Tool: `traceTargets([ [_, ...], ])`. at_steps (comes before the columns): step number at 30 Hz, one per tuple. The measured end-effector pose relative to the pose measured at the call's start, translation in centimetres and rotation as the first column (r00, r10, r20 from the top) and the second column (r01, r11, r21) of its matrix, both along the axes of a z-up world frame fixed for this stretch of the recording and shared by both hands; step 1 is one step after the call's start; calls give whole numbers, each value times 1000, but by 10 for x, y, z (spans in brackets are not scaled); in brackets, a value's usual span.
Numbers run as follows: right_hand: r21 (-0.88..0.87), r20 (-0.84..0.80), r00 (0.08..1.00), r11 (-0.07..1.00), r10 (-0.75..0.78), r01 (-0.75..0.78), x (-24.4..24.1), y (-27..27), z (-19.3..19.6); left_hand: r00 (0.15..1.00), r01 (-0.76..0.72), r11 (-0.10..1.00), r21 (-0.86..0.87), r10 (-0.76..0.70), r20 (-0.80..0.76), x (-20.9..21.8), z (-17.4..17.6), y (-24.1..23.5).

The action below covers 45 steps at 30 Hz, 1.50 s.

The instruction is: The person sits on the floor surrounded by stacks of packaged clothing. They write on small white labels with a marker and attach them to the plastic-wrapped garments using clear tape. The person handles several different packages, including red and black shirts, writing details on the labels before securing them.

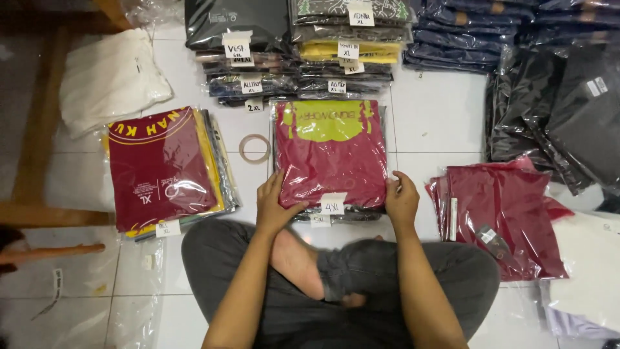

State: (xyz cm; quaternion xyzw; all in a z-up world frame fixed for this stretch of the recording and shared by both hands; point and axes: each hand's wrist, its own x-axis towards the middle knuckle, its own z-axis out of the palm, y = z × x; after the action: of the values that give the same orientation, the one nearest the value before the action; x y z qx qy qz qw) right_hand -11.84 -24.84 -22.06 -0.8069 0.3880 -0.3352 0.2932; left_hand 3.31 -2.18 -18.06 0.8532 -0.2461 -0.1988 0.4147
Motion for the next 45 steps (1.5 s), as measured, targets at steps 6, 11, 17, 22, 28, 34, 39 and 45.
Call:
traceTargets([
  [6,237,-200,977,971,74,-25,-5,0,-7,969,35,995,-88,-56,-243,7,-2,-3],
  [11,192,-308,940,977,148,-91,1,4,-21,985,88,995,-42,-93,-142,7,-16,-2],
  [17,226,-88,988,969,125,-103,-2,-4,-20,989,6,999,-39,-12,-150,5,-28,2],
  [22,391,69,987,906,144,-160,-5,-2,-12,975,-160,983,-92,144,-168,2,-25,5],
  [28,458,41,989,877,140,-143,-7,-2,-8,931,-331,837,-436,213,-298,9,-57,3],
  [34,236,-44,997,970,67,-55,-8,-11,-36,860,-508,859,-64,502,-89,22,-99,10],
  [39,209,-123,992,978,23,4,-9,-14,-39,911,-407,910,-76,398,-104,19,-91,9],
  [45,789,88,993,614,-75,-24,-10,-11,2,898,-436,898,-60,430,-91,9,-67,11],
])
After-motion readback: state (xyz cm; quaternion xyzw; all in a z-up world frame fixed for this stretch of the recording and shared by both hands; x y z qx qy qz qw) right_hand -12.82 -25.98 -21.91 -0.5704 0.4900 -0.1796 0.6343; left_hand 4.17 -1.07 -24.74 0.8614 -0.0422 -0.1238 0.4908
